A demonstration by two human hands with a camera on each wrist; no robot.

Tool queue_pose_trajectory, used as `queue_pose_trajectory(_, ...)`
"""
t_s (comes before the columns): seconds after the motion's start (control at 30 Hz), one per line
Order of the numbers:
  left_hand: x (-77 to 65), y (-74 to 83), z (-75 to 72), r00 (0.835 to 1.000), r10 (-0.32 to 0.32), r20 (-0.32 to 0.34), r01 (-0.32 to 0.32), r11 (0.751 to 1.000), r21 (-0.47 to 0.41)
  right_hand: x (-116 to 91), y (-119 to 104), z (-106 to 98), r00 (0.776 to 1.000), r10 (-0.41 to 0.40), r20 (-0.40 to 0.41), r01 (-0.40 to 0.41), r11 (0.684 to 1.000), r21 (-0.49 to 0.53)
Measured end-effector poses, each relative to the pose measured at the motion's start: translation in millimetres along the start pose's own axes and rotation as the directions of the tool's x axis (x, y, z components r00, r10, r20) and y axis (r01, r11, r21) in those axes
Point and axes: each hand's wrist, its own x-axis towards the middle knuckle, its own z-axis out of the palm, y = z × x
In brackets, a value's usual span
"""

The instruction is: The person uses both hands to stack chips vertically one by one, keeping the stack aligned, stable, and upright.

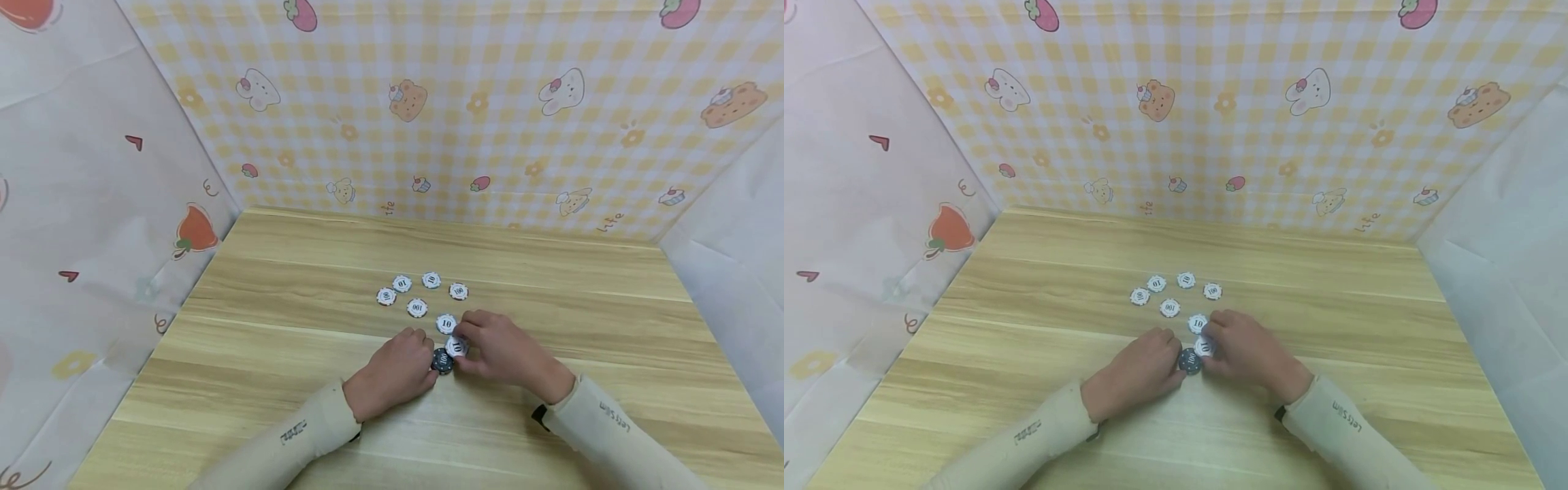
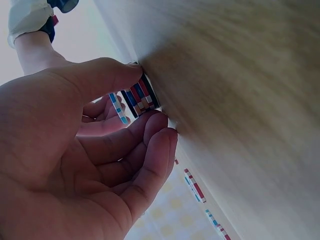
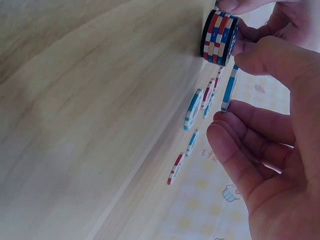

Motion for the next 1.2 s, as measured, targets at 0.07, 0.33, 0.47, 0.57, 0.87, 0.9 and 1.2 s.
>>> queue_pose_trajectory(0.07,0.1,-0.2,0.8,1.0,0.003,-0.002,-0.003,1.0,0.005,0,-2,0,1.0,-0.007,0.0,0.007,1.0,0.0)
queue_pose_trajectory(0.33,0.0,-0.6,2.1,1.0,0.0,0.006,0.0,1.0,0.006,2,-9,1,0.999,-0.031,0.023,0.031,0.999,0.007)
queue_pose_trajectory(0.47,0.0,-0.5,2.1,1.0,-0.001,0.006,0.001,1.0,0.001,3,-11,2,0.999,-0.036,0.034,0.035,0.999,0.017)
queue_pose_trajectory(0.57,-0.9,0.0,1.3,1.0,-0.001,0.0,0.001,1.0,0.0,4,-12,2,0.998,-0.047,0.033,0.046,0.999,0.02)
queue_pose_trajectory(0.87,-1.8,0.5,1.2,1.0,-0.003,-0.006,0.003,1.0,0.008,6,-14,6,0.997,-0.074,0.027,0.074,0.997,0.002)
queue_pose_trajectory(0.9,-1.8,0.5,1.1,1.0,-0.004,-0.007,0.005,1.0,0.005,6,-15,6,0.997,-0.076,0.026,0.076,0.997,0.002)
queue_pose_trajectory(1.2,-2.5,0.2,2.5,1.0,0.003,-0.03,-0.002,1.0,0.013,8,-16,9,0.995,-0.103,0.006,0.103,0.995,0.0)
